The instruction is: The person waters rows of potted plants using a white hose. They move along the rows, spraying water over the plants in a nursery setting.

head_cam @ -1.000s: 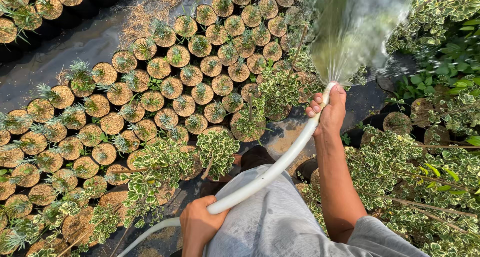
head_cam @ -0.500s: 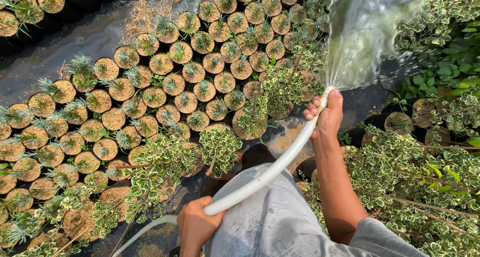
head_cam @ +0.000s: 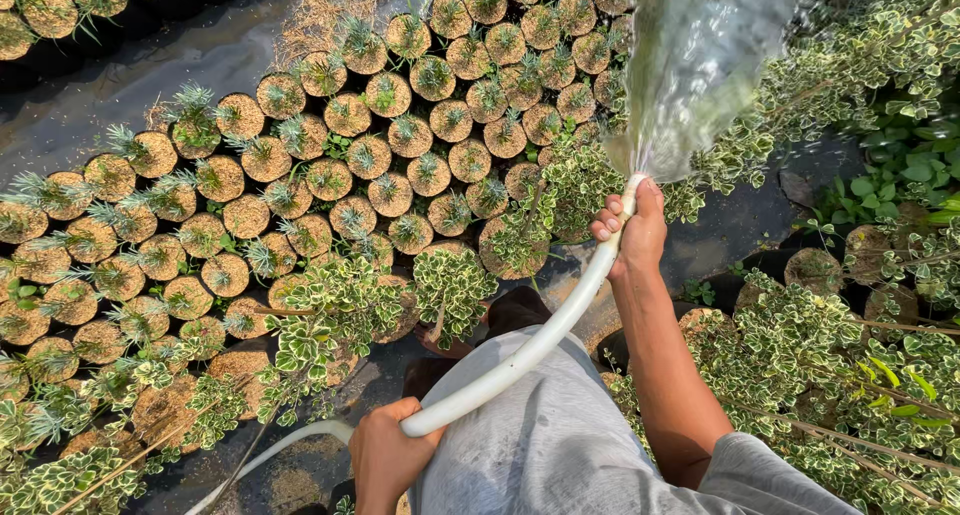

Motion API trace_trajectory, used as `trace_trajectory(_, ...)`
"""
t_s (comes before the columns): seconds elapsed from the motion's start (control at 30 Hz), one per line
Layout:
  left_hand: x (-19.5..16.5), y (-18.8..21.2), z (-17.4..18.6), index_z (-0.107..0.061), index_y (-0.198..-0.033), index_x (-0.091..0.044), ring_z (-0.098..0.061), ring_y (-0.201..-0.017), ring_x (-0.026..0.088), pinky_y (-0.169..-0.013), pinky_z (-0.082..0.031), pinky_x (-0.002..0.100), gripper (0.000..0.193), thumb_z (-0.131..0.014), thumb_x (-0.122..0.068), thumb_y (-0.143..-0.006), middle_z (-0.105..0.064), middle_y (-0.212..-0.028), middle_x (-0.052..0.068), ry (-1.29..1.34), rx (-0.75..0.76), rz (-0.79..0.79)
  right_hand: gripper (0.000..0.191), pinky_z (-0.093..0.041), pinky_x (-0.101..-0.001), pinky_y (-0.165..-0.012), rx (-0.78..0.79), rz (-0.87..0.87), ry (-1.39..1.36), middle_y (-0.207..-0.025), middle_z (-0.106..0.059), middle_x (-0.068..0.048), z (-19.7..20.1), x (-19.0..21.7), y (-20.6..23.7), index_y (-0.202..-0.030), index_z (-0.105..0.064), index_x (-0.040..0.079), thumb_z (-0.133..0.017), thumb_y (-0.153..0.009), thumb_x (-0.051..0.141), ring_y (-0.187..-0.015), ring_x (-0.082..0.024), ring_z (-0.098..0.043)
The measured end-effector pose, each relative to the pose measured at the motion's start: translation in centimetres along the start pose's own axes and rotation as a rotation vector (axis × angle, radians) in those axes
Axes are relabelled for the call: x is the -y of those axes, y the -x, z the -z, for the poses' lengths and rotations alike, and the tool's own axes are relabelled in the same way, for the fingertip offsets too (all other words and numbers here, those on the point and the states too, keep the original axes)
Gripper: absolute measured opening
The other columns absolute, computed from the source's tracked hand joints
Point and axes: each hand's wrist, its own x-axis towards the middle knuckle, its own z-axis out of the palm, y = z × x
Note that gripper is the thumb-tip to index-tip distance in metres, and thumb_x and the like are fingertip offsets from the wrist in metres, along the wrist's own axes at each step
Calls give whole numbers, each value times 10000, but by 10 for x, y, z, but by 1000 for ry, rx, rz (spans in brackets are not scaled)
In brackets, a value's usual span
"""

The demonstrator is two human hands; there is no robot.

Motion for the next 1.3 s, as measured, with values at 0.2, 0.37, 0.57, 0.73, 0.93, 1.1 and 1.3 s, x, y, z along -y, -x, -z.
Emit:
trace_trajectory(0.2, 14, 2, -2, -772, -718, -117, -735, -645, 281, -622, -523, 411, 263, -896, -328, -621, -735, -642, 108, -16, -36, 9, 135, -394, -275, -433, 22, -68, 23, -779, -505, -51, -14, -14, -1, -1186, -390, 194, -434, -1138, 313, -539, -122, -440)
trace_trajectory(0.37, 38, -3, -14, -797, -788, -166, -740, -665, 306, -637, -536, 429, 280, -903, -333, -590, -728, -640, 114, 14, -88, 16, 154, -392, -267, -420, 28, -133, 55, -757, -493, -45, -23, -28, 0, -1208, -419, 207, -421, -1103, 321, -520, -109, -422)
trace_trajectory(0.57, 86, -24, -36, -764, -735, -81, -779, -652, 261, -686, -564, 387, 321, -903, -364, -681, -706, -634, 132, -53, 49, 4, 142, -384, -264, -411, 57, -200, 57, -752, -478, -36, -24, -40, 8, -1166, -406, 192, -431, -1110, 319, -514, -105, -410)
trace_trajectory(0.73, 115, -40, -53, -840, -872, -190, -823, -717, 174, -772, -603, 330, 248, -903, -306, -663, -769, -645, 70, 18, 101, -67, 113, -378, -267, -404, 55, -205, 17, -744, -480, -42, -19, -38, 17, -1145, -392, 215, -429, -1095, 309, -511, -112, -414)
trace_trajectory(0.93, 92, -36, -52, -836, -875, -220, -797, -749, 199, -768, -582, 352, 255, -895, -312, -645, -761, -678, 64, -36, 98, -11, 141, -386, -270, -410, -23, -122, 10, -750, -488, -47, -5, -17, 21, -1184, -403, 209, -430, -1102, 320, -516, -118, -419)
trace_trajectory(1.1, 43, -28, -37, -779, -753, -146, -776, -684, 251, -698, -563, 396, 217, -866, -328, -673, -726, -645, 116, -116, 116, 42, 195, -395, -272, -422, -85, -45, 26, -758, -493, -53, 9, 5, 15, -1263, -403, 213, -436, -1104, 320, -528, -120, -426)
trace_trajectory(1.3, -1, -12, -30, -748, -672, -140, -718, -660, 339, -612, -524, 444, 232, -843, -351, -650, -710, -623, 118, -47, -82, -159, 218, -401, -279, -430, -100, 39, 5, -764, -500, -61, 29, 28, 6, -1292, -416, 219, -459, -1098, 307, -537, -127, -435)
